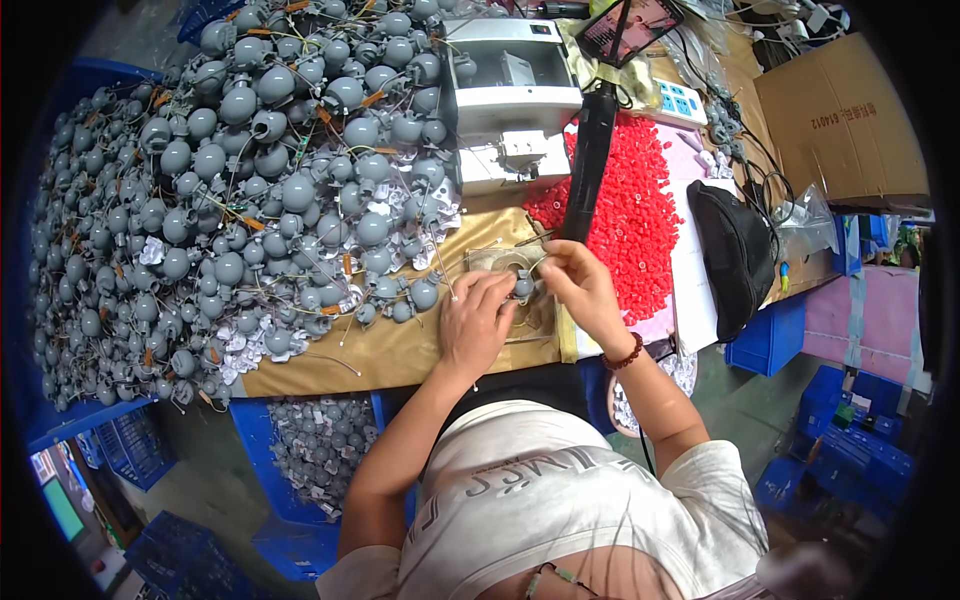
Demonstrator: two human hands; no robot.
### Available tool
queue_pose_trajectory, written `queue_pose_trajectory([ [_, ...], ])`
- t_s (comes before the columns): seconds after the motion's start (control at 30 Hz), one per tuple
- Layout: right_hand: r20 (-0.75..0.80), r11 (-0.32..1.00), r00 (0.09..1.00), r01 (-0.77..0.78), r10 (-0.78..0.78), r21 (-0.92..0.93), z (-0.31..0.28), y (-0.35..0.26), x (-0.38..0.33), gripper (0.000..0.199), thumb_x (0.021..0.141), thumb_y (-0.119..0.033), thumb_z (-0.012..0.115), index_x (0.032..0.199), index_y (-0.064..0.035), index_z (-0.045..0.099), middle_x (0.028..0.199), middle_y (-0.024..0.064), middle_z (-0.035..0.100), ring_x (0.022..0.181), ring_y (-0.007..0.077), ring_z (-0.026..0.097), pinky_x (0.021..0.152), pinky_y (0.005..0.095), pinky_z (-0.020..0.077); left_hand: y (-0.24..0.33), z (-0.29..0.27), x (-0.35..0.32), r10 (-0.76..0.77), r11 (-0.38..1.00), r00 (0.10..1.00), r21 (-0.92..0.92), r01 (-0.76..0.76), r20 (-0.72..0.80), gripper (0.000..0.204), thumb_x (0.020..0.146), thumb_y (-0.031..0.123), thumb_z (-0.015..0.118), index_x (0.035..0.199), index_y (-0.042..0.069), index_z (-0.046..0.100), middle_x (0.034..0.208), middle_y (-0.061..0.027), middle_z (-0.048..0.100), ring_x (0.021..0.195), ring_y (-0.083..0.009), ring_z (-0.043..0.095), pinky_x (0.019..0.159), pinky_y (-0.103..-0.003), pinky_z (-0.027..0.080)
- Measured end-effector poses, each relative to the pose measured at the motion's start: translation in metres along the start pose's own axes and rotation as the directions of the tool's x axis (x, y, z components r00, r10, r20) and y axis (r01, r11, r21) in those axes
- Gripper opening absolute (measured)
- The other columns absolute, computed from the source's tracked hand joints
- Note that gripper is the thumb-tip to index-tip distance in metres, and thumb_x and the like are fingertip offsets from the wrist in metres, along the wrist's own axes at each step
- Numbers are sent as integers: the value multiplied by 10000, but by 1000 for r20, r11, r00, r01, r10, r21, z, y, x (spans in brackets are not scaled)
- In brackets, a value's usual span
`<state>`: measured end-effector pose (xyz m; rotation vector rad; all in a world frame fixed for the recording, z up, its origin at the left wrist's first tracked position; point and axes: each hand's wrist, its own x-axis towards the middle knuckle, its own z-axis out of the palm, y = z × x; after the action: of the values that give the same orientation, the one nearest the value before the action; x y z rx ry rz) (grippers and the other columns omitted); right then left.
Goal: Assembling small gray spherical toy components using an electric screwdriver.
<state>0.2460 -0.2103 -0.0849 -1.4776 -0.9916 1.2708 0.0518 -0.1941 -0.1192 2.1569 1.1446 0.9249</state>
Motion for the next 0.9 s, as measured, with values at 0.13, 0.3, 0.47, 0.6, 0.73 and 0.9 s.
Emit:
queue_pose_trajectory([
  [0.13, 1, 988, 999, -41, 42, 147, 7, -4, 15, 161, 1002, -71, 650, 1125, 31, 668, 859, 47, 691, 680, 74, 601, 608, 224, 506, 0, 1, 0, 12, 999, 1000, -41, -12, -13, 380, 826, 85, 758, 1191, 89, 654, 1192, -50, 677, 1128, -288, 599, 943, -411, 500],
  [0.3, -53, 947, 998, 39, -23, 318, 29, -26, 24, 143, 990, -59, 663, 1090, 40, 693, 858, 58, 705, 672, 74, 617, 590, 219, 506, 4, -17, -6, -62, 984, 998, -171, 56, -29, 344, 884, 52, 714, 1217, 43, 627, 1195, -105, 658, 1068, -343, 641, 894, -416, 537],
  [0.47, 288, 968, 956, -122, 55, 218, 41, -28, 23, 190, 984, -67, 669, 1141, 39, 676, 898, 90, 728, 724, 103, 661, 633, 245, 543, 10, -84, -30, -54, 993, 996, -99, 62, 75, 307, 903, 20, 669, 1207, 27, 627, 1168, -142, 646, 1046, -362, 642, 886, -423, 536],
  [0.6, 696, 953, 718, 202, 13, -227, 31, -28, 8, 484, 863, -165, 827, 1266, 26, 639, 1009, 103, 736, 875, 159, 702, 812, 308, 568, 7, -198, -77, -401, 875, 556, 124, 468, 728, 330, 881, 78, 692, 1209, 69, 666, 1089, -149, 675, 991, -353, 666, 840, -416, 542],
  [0.73, 661, 951, 750, 181, 30, -250, 9, -26, 5, 469, 875, -177, 813, 1281, -12, 645, 1022, 115, 735, 928, 157, 701, 832, 315, 569, -26, -248, -134, -552, 774, 412, 262, 576, 725, 344, 852, 117, 729, 1192, 76, 698, 1013, -145, 697, 961, -350, 669, 811, -412, 539],
  [0.9, 293, 852, 953, 212, -72, -479, -33, -15, 11, 265, 904, -68, 743, 1157, -16, 685, 1009, 122, 725, 881, 181, 711, 731, 314, 561, -58, -228, -109, -460, 703, 886, 632, 327, 52, 304, 826, 101, 747, 1122, 54, 700, 991, -122, 655, 957, -338, 608, 846, -449, 496],
])
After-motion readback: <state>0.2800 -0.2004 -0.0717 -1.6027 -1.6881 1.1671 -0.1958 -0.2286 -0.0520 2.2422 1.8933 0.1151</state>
